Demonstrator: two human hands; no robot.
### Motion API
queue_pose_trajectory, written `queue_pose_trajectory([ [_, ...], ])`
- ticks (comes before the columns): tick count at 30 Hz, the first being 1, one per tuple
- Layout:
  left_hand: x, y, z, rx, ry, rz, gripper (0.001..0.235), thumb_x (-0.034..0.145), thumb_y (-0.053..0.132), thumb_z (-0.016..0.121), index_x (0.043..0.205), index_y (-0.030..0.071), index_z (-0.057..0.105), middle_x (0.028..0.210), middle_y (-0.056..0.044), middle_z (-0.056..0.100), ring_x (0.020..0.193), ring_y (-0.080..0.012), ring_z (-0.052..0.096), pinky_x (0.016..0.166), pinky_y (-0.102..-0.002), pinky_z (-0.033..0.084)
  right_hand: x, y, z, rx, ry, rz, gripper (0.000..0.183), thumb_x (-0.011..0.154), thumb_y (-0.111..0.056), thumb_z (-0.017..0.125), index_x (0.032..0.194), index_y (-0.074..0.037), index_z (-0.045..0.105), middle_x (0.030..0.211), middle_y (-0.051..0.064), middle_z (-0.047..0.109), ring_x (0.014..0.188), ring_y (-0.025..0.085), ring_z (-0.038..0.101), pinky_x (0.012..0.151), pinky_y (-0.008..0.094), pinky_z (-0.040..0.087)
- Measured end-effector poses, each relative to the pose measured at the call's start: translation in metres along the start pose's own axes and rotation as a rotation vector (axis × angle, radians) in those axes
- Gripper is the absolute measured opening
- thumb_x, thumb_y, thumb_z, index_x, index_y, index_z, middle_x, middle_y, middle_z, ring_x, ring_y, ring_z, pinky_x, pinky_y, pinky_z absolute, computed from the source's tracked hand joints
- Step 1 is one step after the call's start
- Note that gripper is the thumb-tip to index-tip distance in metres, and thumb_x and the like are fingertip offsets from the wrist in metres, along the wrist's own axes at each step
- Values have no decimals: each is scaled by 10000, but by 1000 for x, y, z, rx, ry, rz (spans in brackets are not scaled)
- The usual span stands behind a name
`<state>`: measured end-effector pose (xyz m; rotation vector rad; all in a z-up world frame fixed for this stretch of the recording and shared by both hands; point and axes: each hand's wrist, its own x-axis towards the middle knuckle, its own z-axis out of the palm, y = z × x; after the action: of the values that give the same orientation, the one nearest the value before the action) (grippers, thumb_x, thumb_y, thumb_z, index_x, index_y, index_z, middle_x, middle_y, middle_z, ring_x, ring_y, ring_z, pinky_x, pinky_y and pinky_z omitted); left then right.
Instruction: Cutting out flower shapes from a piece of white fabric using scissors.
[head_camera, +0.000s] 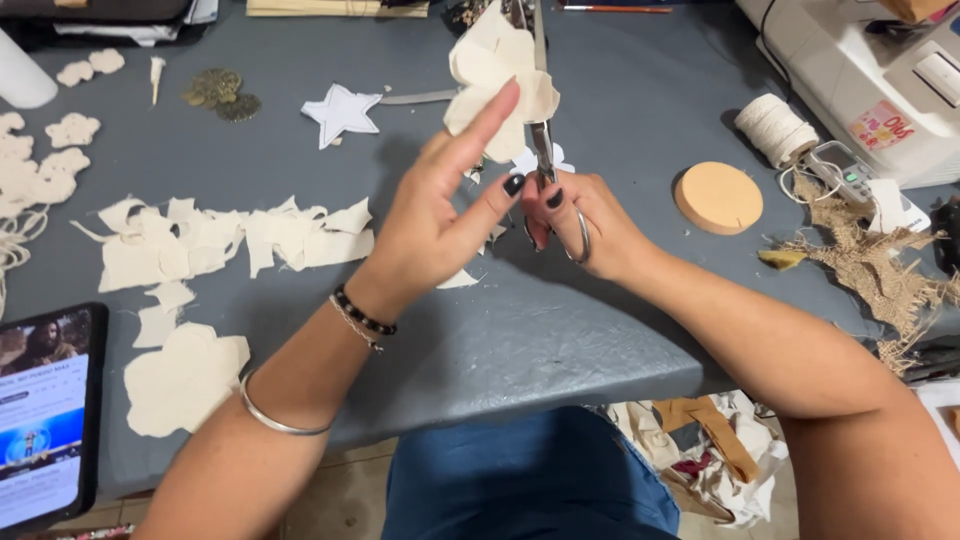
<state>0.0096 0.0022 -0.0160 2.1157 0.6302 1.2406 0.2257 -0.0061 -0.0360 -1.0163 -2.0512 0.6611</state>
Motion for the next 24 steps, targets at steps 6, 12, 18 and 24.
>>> queue_pose_trajectory([
  [6,-1,6,9,57,-155,-82,675,1087,298,484,1648,209,118,1744,-14,262,1287,-204,500,952,-296,398,-1,-8,-1,65,0,28,686,1009,-684,220,763,-122,525,635,4,576,621,133,551,645,273,429],
  [12,-2,5,9,45,-137,-41,676,1073,163,463,1657,186,123,1753,-24,234,1416,-240,475,1239,-386,300,1,-11,-3,-22,18,56,733,1005,-685,195,659,-135,532,626,-21,574,632,136,556,658,271,423],
  [18,-2,4,7,35,-127,-32,684,1063,133,464,1657,179,126,1753,-36,233,1487,-253,445,1267,-402,286,1,-6,-3,-40,29,59,678,1017,-664,224,671,-149,498,587,-28,563,612,126,557,634,268,420],
  [24,-1,6,5,13,-111,-37,684,1056,132,469,1650,201,137,1743,-58,287,1510,-244,414,1265,-396,292,5,-5,-5,-44,-22,101,741,923,-788,142,710,-160,473,646,-24,580,649,131,544,662,278,410],
])
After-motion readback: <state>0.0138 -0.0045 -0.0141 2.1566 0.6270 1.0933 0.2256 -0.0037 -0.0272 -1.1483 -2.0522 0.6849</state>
